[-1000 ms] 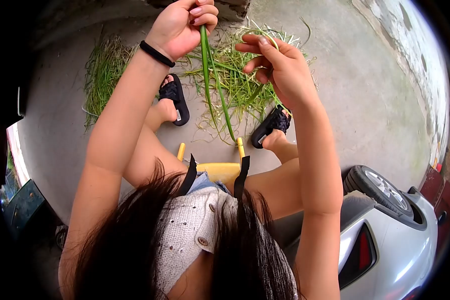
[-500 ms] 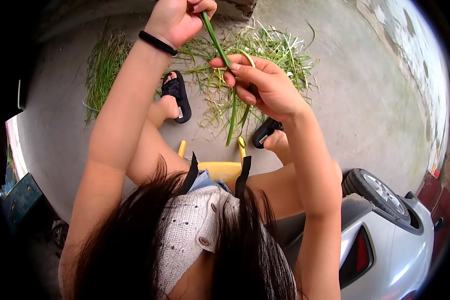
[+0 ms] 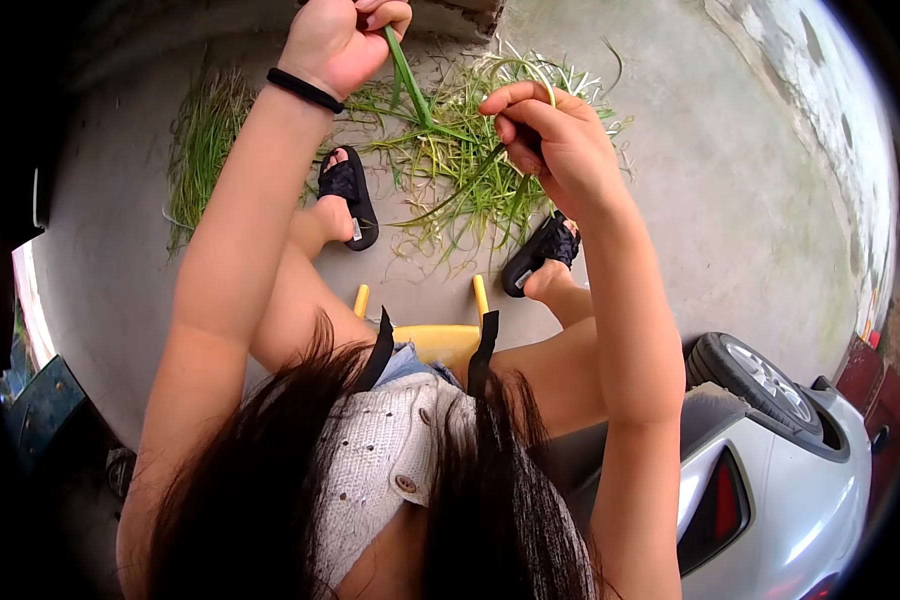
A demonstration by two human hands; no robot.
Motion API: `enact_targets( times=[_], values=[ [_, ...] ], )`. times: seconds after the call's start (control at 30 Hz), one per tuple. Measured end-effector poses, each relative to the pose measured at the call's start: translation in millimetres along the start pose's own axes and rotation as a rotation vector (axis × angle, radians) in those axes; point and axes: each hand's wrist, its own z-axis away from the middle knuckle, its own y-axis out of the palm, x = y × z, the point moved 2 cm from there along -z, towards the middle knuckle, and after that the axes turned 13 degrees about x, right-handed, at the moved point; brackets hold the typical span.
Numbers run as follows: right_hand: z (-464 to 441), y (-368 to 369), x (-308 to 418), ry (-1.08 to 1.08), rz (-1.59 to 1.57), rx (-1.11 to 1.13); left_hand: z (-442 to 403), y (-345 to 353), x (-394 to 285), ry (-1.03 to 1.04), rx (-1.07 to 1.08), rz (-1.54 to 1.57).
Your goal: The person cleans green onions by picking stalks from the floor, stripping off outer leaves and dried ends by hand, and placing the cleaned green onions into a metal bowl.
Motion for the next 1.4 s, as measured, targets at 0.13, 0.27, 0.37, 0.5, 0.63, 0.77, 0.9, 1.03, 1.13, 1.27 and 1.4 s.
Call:
enact_targets(
  times=[0.13, 0.27, 0.37, 0.5, 0.63, 0.77, 0.9, 1.03, 1.13, 1.27, 1.4],
  values=[
    [6.3, -17.0, 10.6, -0.032, 0.2, -0.265, 2.4, 2.5, -7.7, -0.014, -0.057, -0.121],
    [15.4, -45.4, 23.4, 0.051, 0.437, -0.413, 10.4, 13.7, 14.5, -0.316, -0.056, -0.268],
    [16.3, -50.0, 33.7, -0.068, 0.194, -0.274, 22.6, 12.7, 35.4, -0.521, 0.204, -0.478],
    [10.8, -46.3, 35.4, -0.153, -0.113, -0.132, 37.9, 11.6, 81.3, -0.584, 0.222, -0.818],
    [5.4, -36.4, 26.8, -0.091, -0.201, -0.099, 50.1, 6.0, 105.2, -0.686, 0.273, -0.92],
    [-1.4, -30.9, 11.8, -0.034, -0.137, -0.109, 57.7, 20.8, 105.7, -0.771, 0.37, -0.698],
    [3.2, -24.0, 6.1, 0.077, -0.249, 0.242, 48.6, 19.7, 91.7, -0.648, 0.345, -0.481],
    [3.4, -4.3, -1.6, 0.037, -0.288, 0.068, 38.5, 25.4, 67.3, -0.538, 0.267, -0.455],
    [7.0, -4.1, -1.8, 0.107, -0.249, 0.109, 29.0, 20.0, 56.6, -0.418, 0.234, -0.528],
    [8.3, -6.1, -2.6, 0.124, -0.149, 0.148, 21.2, 7.2, 52.1, -0.266, 0.166, -0.58],
    [8.8, -5.9, -0.6, 0.1, -0.095, 0.119, 25.2, 15.0, 47.9, -0.364, 0.148, -0.646]
  ],
)
